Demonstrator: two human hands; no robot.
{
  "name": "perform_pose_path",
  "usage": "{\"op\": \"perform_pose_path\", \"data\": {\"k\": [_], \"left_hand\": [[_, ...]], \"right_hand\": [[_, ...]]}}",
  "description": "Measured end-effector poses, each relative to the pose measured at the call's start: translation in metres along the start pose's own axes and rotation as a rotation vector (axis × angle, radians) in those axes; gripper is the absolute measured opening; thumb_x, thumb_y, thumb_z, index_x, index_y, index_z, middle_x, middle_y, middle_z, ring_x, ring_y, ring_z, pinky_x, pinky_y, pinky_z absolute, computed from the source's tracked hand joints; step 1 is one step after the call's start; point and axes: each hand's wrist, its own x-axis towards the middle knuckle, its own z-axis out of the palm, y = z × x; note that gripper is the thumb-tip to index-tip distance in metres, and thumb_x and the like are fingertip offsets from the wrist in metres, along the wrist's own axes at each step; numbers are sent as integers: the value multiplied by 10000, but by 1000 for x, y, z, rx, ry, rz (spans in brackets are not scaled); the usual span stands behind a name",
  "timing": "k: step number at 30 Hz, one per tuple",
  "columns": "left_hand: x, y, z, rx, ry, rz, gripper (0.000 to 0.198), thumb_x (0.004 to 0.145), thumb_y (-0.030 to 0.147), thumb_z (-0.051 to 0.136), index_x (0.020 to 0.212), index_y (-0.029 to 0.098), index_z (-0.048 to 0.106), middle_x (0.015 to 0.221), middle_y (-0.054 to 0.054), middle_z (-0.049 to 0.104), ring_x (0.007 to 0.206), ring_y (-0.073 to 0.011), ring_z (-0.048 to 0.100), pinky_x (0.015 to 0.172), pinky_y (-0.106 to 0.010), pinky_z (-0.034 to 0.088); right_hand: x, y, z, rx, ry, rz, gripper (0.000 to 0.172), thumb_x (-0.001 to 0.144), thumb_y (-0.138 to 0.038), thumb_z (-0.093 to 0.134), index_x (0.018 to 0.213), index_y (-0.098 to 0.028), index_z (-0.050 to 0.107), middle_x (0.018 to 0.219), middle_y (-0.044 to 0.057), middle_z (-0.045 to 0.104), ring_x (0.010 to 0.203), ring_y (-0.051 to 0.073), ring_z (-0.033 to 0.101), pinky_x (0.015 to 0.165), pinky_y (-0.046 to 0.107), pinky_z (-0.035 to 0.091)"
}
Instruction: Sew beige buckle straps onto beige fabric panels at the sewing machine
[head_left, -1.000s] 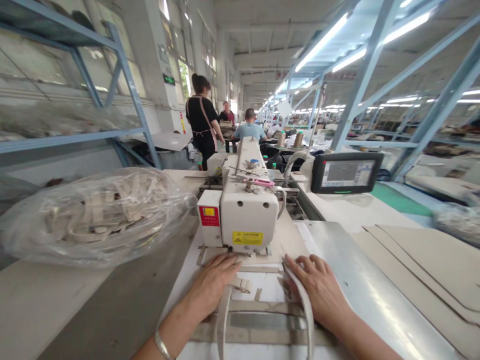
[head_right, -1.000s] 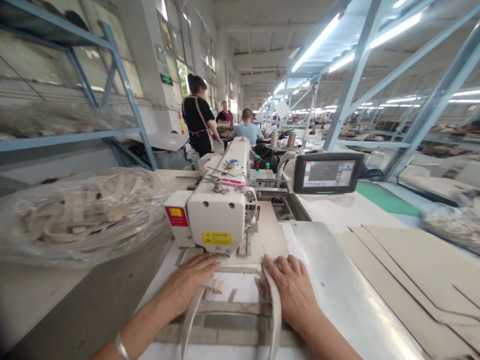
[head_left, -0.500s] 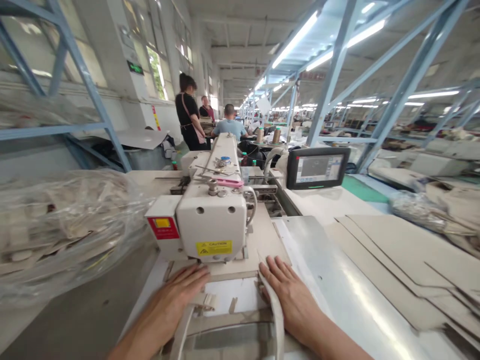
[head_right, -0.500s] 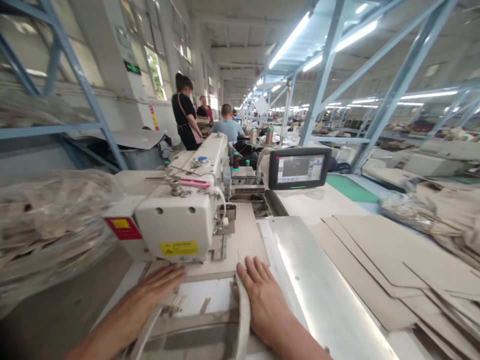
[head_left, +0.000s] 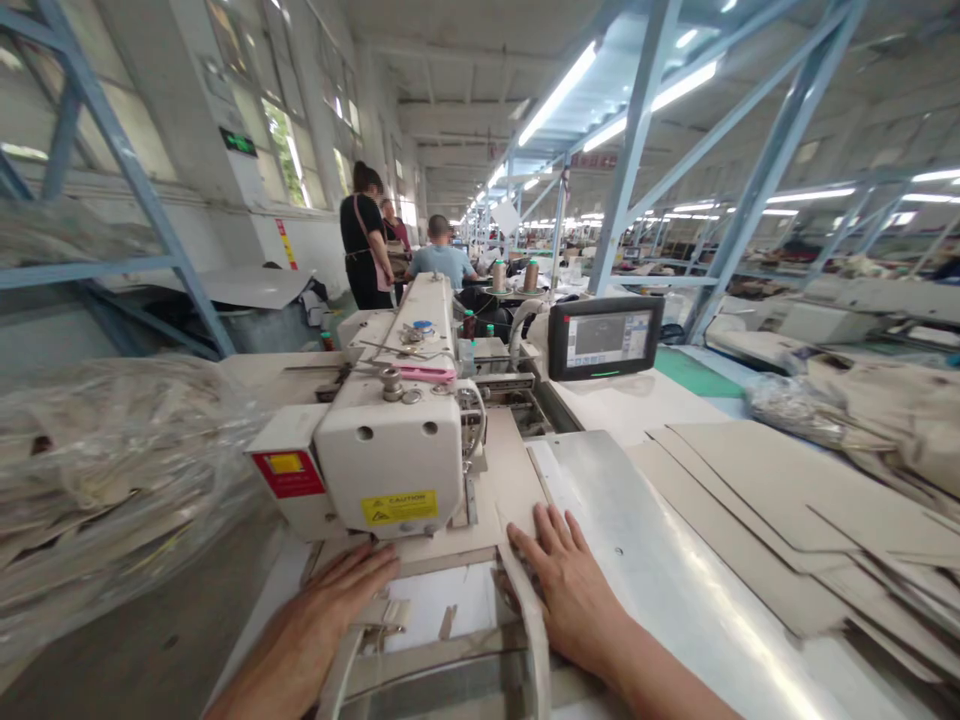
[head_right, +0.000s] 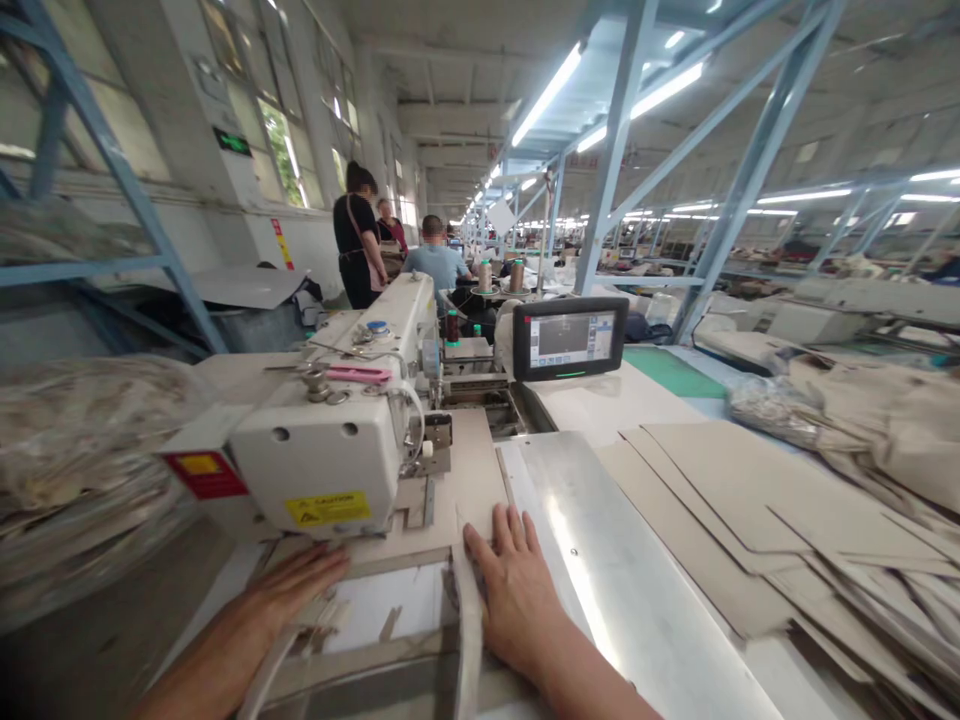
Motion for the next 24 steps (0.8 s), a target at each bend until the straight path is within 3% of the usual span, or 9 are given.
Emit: {"op": "perform_pose_path", "data": {"k": [7,14,18,21,24], "left_hand": [[0,2,1,-10,26,21,570,896,313,685,1449,341,546,1470,-14,560,1351,-268,540,1117,-404,455],[2,18,-9,-68,-40,-21,577,917,149,572,1472,299,519,1493,-32,539,1397,-241,489,1175,-434,401],[0,24,-9,-66,-87,-101,610,887,116,558,1480,250,506,1522,-71,506,1430,-261,443,1189,-469,385],[2,42,-18,-39,-166,-204,614,859,92,547,1466,172,514,1517,-121,508,1430,-293,437,1195,-494,369],[7,63,-29,-3,-220,-298,609,843,76,549,1448,136,514,1513,-121,516,1414,-300,446,1218,-471,327]], "right_hand": [[5,-3,-4,-73,19,-15,619,1021,-508,424,1544,-178,419,1593,252,309,1481,415,245,1205,569,244],[0,12,9,-123,88,-99,585,958,-322,515,1516,-153,465,1572,211,380,1458,380,343,1177,528,347],[1,26,22,-186,181,-185,514,993,-268,385,1478,-163,520,1522,197,467,1421,339,425,1143,533,406],[2,38,37,-224,305,-257,498,999,-273,343,1425,-168,580,1458,180,550,1356,331,514,1097,551,463],[7,49,53,-243,456,-409,446,984,-362,421,1338,-234,661,1415,127,603,1304,396,551,1017,622,510]]}}
